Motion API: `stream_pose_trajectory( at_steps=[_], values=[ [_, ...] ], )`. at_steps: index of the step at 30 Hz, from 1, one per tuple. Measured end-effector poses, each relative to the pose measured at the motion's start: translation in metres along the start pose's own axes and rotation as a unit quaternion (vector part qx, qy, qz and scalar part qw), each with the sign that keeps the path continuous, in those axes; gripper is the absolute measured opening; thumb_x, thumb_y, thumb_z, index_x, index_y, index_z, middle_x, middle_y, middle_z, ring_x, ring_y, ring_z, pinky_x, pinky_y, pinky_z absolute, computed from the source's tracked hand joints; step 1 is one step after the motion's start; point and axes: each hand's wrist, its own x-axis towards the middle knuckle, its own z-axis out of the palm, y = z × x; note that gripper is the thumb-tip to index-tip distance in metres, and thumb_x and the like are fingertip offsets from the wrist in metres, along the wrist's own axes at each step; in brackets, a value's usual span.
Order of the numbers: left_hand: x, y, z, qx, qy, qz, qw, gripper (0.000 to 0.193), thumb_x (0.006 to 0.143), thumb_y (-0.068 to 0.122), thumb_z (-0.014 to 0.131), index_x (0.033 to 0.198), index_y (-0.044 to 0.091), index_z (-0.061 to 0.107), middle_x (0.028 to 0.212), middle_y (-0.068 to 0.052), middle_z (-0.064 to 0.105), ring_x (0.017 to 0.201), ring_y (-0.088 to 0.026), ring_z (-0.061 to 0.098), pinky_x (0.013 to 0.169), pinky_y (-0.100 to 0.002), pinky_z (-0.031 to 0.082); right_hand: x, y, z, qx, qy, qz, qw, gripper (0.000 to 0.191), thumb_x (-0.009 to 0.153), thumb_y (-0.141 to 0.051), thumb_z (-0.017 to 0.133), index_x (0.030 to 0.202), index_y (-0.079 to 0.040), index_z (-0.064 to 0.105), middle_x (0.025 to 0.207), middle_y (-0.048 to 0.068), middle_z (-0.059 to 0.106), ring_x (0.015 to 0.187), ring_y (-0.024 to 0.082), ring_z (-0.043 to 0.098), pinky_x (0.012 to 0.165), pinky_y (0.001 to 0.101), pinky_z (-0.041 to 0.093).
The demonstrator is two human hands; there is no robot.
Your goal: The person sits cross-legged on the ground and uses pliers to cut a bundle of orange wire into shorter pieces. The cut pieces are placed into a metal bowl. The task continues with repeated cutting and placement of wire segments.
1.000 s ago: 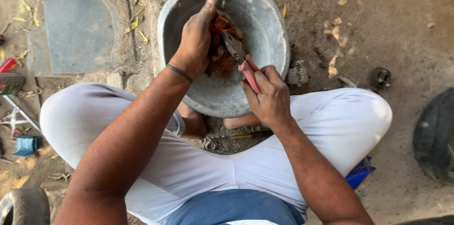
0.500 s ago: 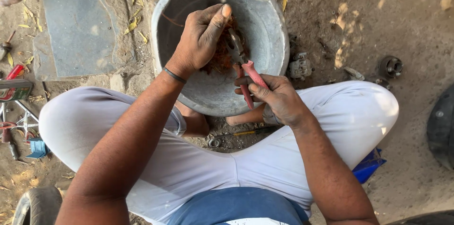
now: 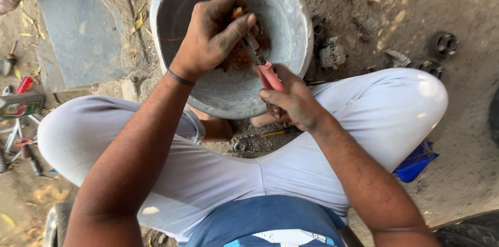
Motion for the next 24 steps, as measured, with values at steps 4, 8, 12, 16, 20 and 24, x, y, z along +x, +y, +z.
stream_pose_trajectory(
  at_steps=[4, 8, 12, 16, 20, 24],
  values=[
    [0.000, 0.000, 0.016, -0.030, 0.072, -0.044, 0.996, 0.043, 0.119, 0.036, 0.060, 0.097, -0.001, 0.062, 0.077, -0.007, 0.054, 0.070, -0.010, 0.048, 0.060, -0.028, 0.042, 0.013, 0.022, 0.007, -0.264, 0.091, -0.047, 0.959, 0.019, 0.092, -0.014, 0.073, 0.100, 0.000, 0.062, 0.077, 0.008, 0.064, 0.064, 0.014, 0.062, 0.061, 0.0308, 0.055],
    [0.000, 0.005, 0.020, -0.293, 0.114, -0.291, 0.904, 0.040, 0.106, 0.040, 0.056, 0.099, 0.001, 0.064, 0.075, -0.010, 0.070, 0.043, -0.012, 0.049, 0.037, -0.028, 0.034, 0.030, 0.029, -0.010, -0.450, 0.181, -0.185, 0.854, 0.029, 0.087, -0.010, 0.078, 0.107, 0.000, 0.060, 0.092, 0.011, 0.071, 0.070, 0.016, 0.072, 0.060, 0.0326, 0.064],
    [-0.001, 0.011, 0.005, -0.367, 0.091, -0.383, 0.843, 0.040, 0.103, 0.039, 0.061, 0.099, 0.000, 0.065, 0.072, -0.011, 0.068, 0.038, -0.011, 0.045, 0.033, -0.028, 0.033, 0.030, 0.023, -0.018, -0.583, 0.250, -0.304, 0.711, 0.037, 0.082, -0.012, 0.088, 0.101, 0.002, 0.059, 0.088, 0.015, 0.068, 0.076, 0.024, 0.073, 0.062, 0.0371, 0.063],
    [0.000, 0.016, 0.003, -0.347, 0.126, -0.404, 0.837, 0.035, 0.100, 0.037, 0.065, 0.100, 0.002, 0.065, 0.071, -0.009, 0.067, 0.040, -0.013, 0.050, 0.034, -0.030, 0.036, 0.023, 0.006, -0.011, -0.631, 0.278, -0.335, 0.642, 0.043, 0.083, -0.021, 0.093, 0.096, 0.000, 0.057, 0.084, 0.014, 0.064, 0.075, 0.026, 0.072, 0.063, 0.0402, 0.062],
    [0.000, 0.011, 0.003, -0.315, 0.126, -0.325, 0.883, 0.037, 0.103, 0.036, 0.070, 0.101, -0.001, 0.065, 0.074, -0.009, 0.065, 0.049, -0.013, 0.055, 0.042, -0.029, 0.042, 0.022, 0.003, -0.004, -0.603, 0.276, -0.312, 0.680, 0.041, 0.084, -0.016, 0.091, 0.101, 0.002, 0.059, 0.090, 0.018, 0.067, 0.078, 0.030, 0.074, 0.064, 0.0423, 0.061],
    [-0.009, -0.013, -0.008, -0.281, 0.095, -0.254, 0.921, 0.032, 0.101, 0.031, 0.072, 0.107, 0.001, 0.066, 0.082, -0.008, 0.067, 0.061, -0.015, 0.063, 0.052, -0.030, 0.051, 0.025, 0.016, -0.009, -0.535, 0.253, -0.246, 0.768, 0.040, 0.082, -0.015, 0.089, 0.106, 0.003, 0.062, 0.101, 0.020, 0.072, 0.089, 0.034, 0.075, 0.077, 0.0450, 0.061]
  ],
)
